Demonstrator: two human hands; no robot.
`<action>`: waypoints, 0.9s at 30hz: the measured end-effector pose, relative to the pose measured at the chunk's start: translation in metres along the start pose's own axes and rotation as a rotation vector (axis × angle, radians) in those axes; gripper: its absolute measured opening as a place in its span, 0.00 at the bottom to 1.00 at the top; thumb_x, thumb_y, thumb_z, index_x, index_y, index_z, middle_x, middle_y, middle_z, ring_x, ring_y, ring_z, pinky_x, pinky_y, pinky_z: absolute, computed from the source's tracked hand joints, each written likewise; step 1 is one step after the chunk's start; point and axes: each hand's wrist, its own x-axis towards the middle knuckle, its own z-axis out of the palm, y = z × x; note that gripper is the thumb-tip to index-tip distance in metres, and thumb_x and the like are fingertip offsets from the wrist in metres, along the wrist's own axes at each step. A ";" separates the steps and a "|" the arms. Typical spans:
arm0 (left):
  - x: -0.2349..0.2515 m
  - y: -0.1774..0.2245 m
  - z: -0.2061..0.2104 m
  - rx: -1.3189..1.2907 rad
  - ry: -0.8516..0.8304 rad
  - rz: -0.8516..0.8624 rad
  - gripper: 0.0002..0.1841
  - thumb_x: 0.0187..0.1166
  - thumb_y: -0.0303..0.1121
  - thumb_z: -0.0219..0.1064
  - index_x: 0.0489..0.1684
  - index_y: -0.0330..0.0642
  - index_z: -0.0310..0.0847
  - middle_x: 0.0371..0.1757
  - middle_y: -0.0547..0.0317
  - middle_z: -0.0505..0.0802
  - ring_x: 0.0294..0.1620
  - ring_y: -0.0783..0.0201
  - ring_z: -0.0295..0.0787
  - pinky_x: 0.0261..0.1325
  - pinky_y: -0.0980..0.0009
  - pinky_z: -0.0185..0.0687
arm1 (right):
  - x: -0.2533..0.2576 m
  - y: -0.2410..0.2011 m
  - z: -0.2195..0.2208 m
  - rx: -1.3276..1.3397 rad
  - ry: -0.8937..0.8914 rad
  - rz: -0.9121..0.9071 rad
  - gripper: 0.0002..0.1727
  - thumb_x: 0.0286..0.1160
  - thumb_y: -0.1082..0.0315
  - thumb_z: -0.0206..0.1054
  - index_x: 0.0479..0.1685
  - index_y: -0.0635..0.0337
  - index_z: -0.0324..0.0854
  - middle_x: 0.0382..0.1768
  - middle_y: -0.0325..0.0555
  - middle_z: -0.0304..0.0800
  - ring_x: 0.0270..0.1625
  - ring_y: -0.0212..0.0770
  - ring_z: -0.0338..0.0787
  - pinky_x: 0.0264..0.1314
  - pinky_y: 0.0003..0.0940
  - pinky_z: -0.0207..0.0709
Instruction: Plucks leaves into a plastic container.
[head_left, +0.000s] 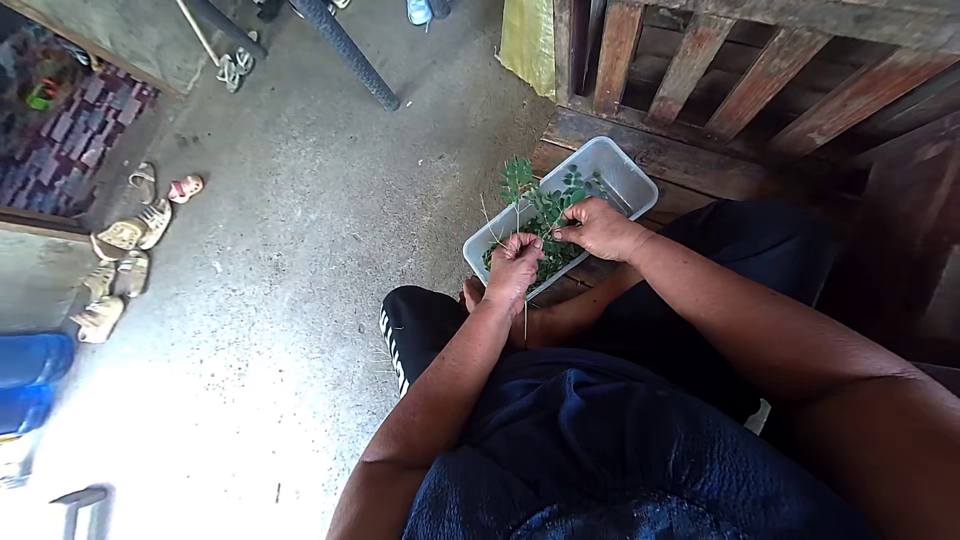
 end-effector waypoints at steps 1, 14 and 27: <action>0.000 0.001 -0.001 -0.024 0.016 -0.019 0.03 0.88 0.26 0.59 0.47 0.39 0.77 0.31 0.64 0.83 0.16 0.79 0.66 0.19 0.84 0.61 | 0.000 0.001 -0.001 0.009 0.016 -0.004 0.09 0.83 0.68 0.68 0.43 0.68 0.85 0.40 0.49 0.86 0.43 0.36 0.83 0.54 0.35 0.76; -0.002 -0.001 0.005 -0.035 -0.028 0.013 0.02 0.87 0.24 0.60 0.45 0.39 0.78 0.32 0.64 0.86 0.17 0.79 0.68 0.20 0.85 0.63 | 0.001 0.003 0.009 0.139 -0.078 0.099 0.04 0.74 0.73 0.72 0.42 0.64 0.86 0.38 0.44 0.90 0.41 0.31 0.86 0.50 0.33 0.78; 0.000 0.001 -0.001 -0.146 0.011 -0.041 0.04 0.88 0.25 0.59 0.44 0.41 0.79 0.32 0.64 0.85 0.17 0.78 0.68 0.19 0.85 0.64 | 0.002 0.008 0.007 0.267 -0.111 0.065 0.10 0.75 0.73 0.73 0.49 0.69 0.84 0.44 0.49 0.88 0.45 0.33 0.86 0.55 0.30 0.80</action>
